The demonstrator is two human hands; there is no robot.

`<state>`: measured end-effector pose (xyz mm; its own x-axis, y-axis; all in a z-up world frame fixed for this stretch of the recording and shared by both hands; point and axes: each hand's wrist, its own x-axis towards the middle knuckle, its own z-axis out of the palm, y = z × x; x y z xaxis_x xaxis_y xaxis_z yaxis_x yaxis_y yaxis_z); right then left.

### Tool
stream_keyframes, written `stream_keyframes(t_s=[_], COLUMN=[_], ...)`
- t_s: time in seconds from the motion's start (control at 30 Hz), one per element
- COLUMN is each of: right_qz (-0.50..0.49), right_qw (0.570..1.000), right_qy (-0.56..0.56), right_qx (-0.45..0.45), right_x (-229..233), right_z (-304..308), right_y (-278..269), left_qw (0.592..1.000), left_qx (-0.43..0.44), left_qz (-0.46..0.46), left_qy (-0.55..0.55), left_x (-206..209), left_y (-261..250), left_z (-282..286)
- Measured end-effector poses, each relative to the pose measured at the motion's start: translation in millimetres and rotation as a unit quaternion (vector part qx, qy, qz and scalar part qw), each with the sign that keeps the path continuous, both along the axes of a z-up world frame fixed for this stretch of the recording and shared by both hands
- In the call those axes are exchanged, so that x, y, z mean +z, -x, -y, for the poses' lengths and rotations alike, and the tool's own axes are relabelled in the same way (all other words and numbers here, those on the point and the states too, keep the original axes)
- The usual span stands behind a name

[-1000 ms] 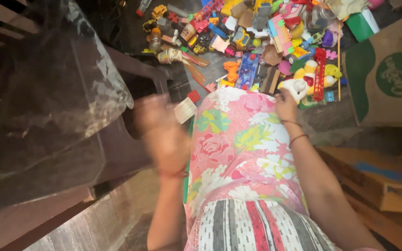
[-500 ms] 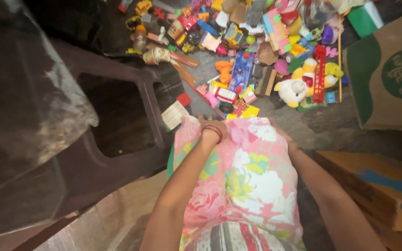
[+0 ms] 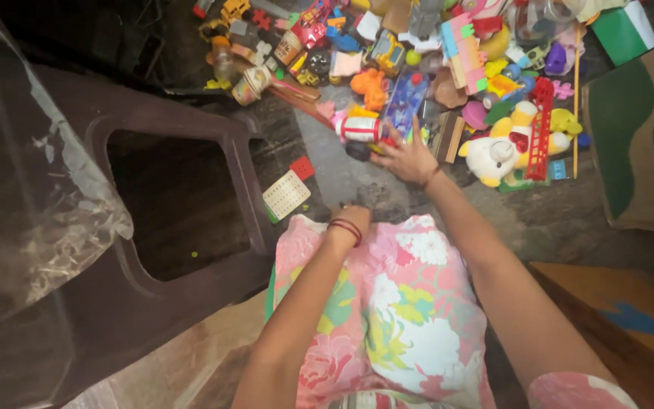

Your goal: The person sits on the floor and sorts a pile of mixed items, including papers, boxes, and toys. They handle papers and a cardboard box, then pick up various toys and place them into a larger cardboard box.

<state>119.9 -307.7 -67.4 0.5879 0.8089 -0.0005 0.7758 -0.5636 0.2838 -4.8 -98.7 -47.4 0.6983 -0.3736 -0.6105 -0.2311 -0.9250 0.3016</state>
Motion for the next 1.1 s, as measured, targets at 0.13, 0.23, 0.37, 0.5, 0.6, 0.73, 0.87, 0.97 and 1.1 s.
stream_keyframes(t_s=[0.13, 0.23, 0.37, 0.5, 0.6, 0.73, 0.87, 0.97, 1.1], right_qz=[0.029, -0.108, -0.164, -0.135, -0.248, -0.246, -0.224, -0.237, -0.251], right_qw=[0.997, 0.984, 0.964, 0.944, 0.875, 0.832, 0.804, 0.726, 0.662], right_qy=[0.047, 0.032, 0.002, -0.105, -0.201, -0.270, -0.327, -0.381, -0.334], right_qx=[-0.054, -0.135, -0.212, -0.282, -0.364, -0.417, -0.443, -0.520, -0.622], right_x=[18, 43, 77, 86, 71, 60, 48, 34, 23], right_z=[2, 11, 31, 61, 81, 100, 109, 105, 85], right_y=[-19, -30, -18, 26, 59, 71, 52, 25, 14], left_qw=[0.993, 0.989, 0.989, 0.993, 0.998, 0.999, 0.986, 0.957, 0.915], left_qx=[0.023, 0.004, -0.003, -0.019, -0.014, 0.005, 0.120, 0.227, 0.394], left_qz=[0.113, 0.126, 0.090, 0.058, -0.017, 0.030, 0.118, 0.182, 0.057], left_qy=[-0.011, -0.083, -0.115, -0.102, -0.064, -0.037, -0.024, 0.003, 0.070], left_x=[34, 60, 80, 77, 60, 49, 34, 25, 34], left_y=[2, -1, -7, -22, -34, -65, -96, -122, -151], left_z=[-5, -8, -7, -7, -1, 7, 13, 18, 24])
